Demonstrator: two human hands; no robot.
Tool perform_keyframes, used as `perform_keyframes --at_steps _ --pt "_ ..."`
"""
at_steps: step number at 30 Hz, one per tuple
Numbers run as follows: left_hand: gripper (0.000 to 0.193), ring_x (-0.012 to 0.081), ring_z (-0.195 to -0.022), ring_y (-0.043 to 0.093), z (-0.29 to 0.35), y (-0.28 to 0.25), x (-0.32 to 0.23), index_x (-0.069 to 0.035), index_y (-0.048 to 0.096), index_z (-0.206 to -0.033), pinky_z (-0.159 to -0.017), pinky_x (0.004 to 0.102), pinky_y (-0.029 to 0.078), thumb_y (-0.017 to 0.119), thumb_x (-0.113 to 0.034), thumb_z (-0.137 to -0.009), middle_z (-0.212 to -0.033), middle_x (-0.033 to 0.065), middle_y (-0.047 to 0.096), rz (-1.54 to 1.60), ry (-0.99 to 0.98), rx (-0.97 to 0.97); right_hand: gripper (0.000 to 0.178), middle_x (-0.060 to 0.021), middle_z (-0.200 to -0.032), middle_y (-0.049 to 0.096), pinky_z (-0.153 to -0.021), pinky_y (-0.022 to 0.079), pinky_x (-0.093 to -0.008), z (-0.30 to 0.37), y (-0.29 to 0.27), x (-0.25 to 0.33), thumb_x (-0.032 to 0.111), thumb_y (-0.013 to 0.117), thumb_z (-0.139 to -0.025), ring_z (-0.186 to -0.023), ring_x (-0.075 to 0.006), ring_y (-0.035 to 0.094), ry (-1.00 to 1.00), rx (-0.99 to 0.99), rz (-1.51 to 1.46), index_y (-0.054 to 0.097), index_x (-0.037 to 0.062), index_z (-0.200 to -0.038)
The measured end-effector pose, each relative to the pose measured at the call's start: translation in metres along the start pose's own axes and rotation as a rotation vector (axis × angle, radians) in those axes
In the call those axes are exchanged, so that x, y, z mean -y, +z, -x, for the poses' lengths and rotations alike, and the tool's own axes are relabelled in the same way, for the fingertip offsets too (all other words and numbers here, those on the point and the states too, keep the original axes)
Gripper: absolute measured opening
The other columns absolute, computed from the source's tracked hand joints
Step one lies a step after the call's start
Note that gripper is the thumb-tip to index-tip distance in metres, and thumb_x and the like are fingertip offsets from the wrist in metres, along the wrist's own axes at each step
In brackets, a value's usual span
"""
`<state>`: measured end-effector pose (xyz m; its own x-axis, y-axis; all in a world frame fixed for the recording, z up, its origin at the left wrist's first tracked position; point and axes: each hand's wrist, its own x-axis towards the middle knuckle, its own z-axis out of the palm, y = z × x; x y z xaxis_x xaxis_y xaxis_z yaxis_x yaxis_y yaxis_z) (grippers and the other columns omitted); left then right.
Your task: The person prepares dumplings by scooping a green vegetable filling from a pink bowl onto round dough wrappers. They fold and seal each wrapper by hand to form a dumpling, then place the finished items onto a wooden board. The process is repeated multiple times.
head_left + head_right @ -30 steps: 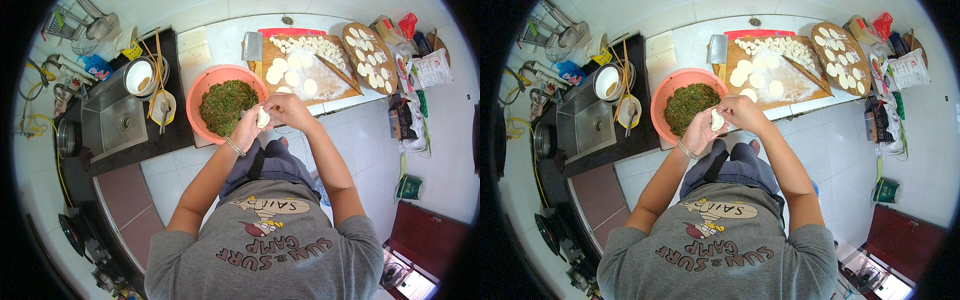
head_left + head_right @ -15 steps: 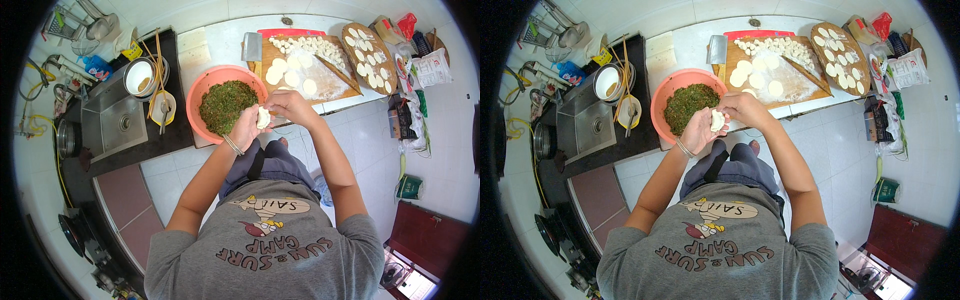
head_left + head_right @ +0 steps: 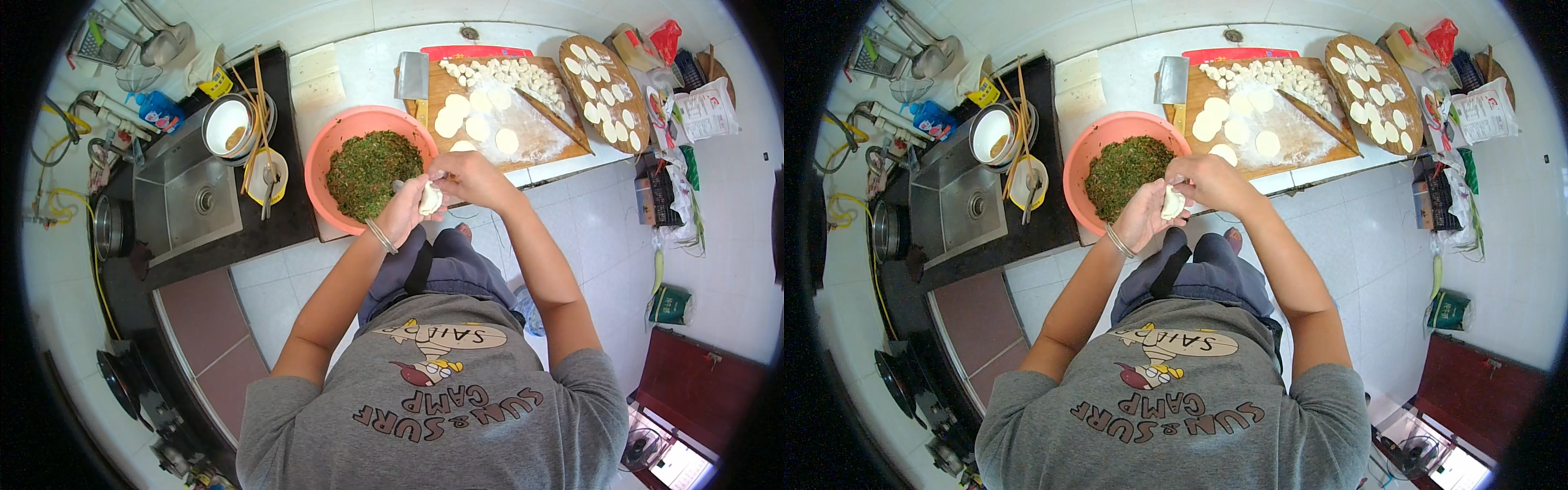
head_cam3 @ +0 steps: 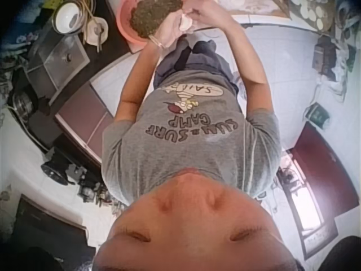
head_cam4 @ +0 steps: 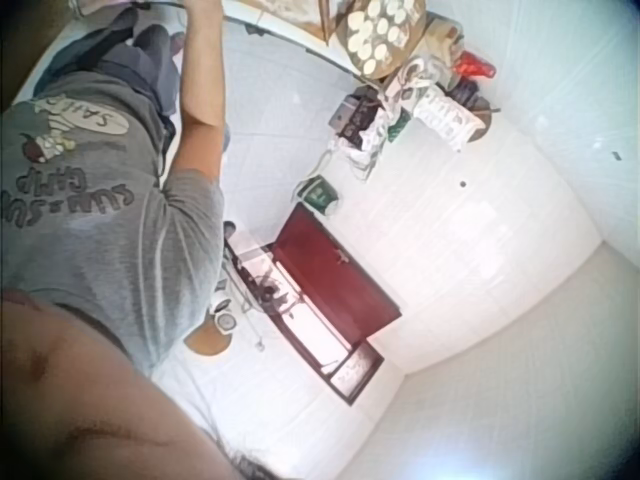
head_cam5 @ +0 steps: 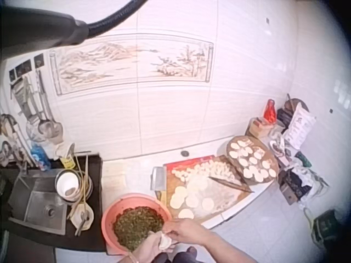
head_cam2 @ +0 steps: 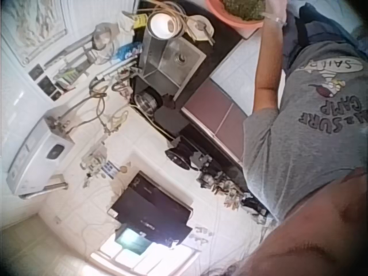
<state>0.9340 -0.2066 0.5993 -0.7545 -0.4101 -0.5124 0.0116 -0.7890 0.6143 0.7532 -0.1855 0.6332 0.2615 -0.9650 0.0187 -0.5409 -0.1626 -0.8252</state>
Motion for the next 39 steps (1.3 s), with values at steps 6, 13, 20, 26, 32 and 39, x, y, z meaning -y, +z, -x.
perform_keyframes --at_steps 6,13,20,26,32,39 --pt "0.053 0.0195 -0.091 0.058 0.000 0.000 -0.003 -0.002 0.046 -0.120 -0.081 0.0319 0.047 0.025 -0.044 -0.095 -0.104 0.0134 0.058 0.006 -0.024 0.040 0.017 -0.0086 -0.081 0.063 -0.067 0.049 -0.0328 -0.002 -0.008 -0.007 0.000 0.064 -0.074 -0.077 -0.0242 0.062 -0.118 0.033 -0.055 0.065 0.0045 -0.090" --pt "0.057 0.0203 -0.091 0.058 0.001 0.002 -0.007 0.001 0.045 -0.122 -0.082 0.0326 0.047 0.024 -0.045 -0.095 -0.105 0.0154 0.058 0.037 -0.051 0.039 0.016 -0.0079 -0.082 0.063 -0.068 0.048 -0.0343 -0.003 -0.007 -0.009 0.004 0.066 -0.074 -0.076 -0.0266 0.062 -0.166 0.070 -0.012 0.066 0.0054 -0.090" --pt "0.059 0.0213 -0.091 0.059 -0.002 -0.002 -0.004 0.002 0.047 -0.120 -0.082 0.0334 0.047 0.025 -0.046 -0.094 -0.105 0.0153 0.059 0.069 -0.043 0.065 0.014 -0.0074 -0.080 0.061 -0.065 0.048 -0.0361 -0.002 -0.004 -0.006 0.003 0.065 -0.073 -0.074 -0.0272 0.061 -0.125 0.100 0.105 0.065 0.0062 -0.087" --pt "0.059 0.0219 -0.092 0.059 -0.003 -0.001 -0.006 0.002 0.048 -0.118 -0.082 0.0339 0.048 0.026 -0.047 -0.094 -0.105 0.0147 0.059 0.078 -0.046 0.047 0.012 -0.0073 -0.080 0.060 -0.064 0.048 -0.0367 0.000 -0.001 -0.009 0.005 0.063 -0.074 -0.073 -0.0276 0.060 -0.137 0.091 0.099 0.064 0.0063 -0.085" --pt "0.059 0.0224 -0.092 0.059 -0.008 -0.003 -0.002 0.002 0.048 -0.118 -0.083 0.0344 0.047 0.026 -0.046 -0.095 -0.106 0.0147 0.059 0.077 -0.057 0.048 0.014 -0.0084 -0.081 0.059 -0.063 0.048 -0.0361 0.001 0.002 -0.012 0.007 0.064 -0.073 -0.073 -0.0277 0.059 -0.100 0.110 0.225 0.063 0.0052 -0.087" --pt "0.060 0.0262 -0.103 0.055 -0.017 0.008 -0.004 0.005 0.041 -0.126 -0.092 0.0385 0.043 0.028 -0.044 -0.094 -0.113 0.0169 0.056 0.361 0.042 0.046 0.019 -0.0113 -0.086 0.062 -0.062 0.049 -0.0319 0.018 -0.006 -0.007 0.009 0.064 -0.079 -0.070 -0.0231 0.061 0.189 -0.359 -0.105 0.064 0.0034 -0.097"
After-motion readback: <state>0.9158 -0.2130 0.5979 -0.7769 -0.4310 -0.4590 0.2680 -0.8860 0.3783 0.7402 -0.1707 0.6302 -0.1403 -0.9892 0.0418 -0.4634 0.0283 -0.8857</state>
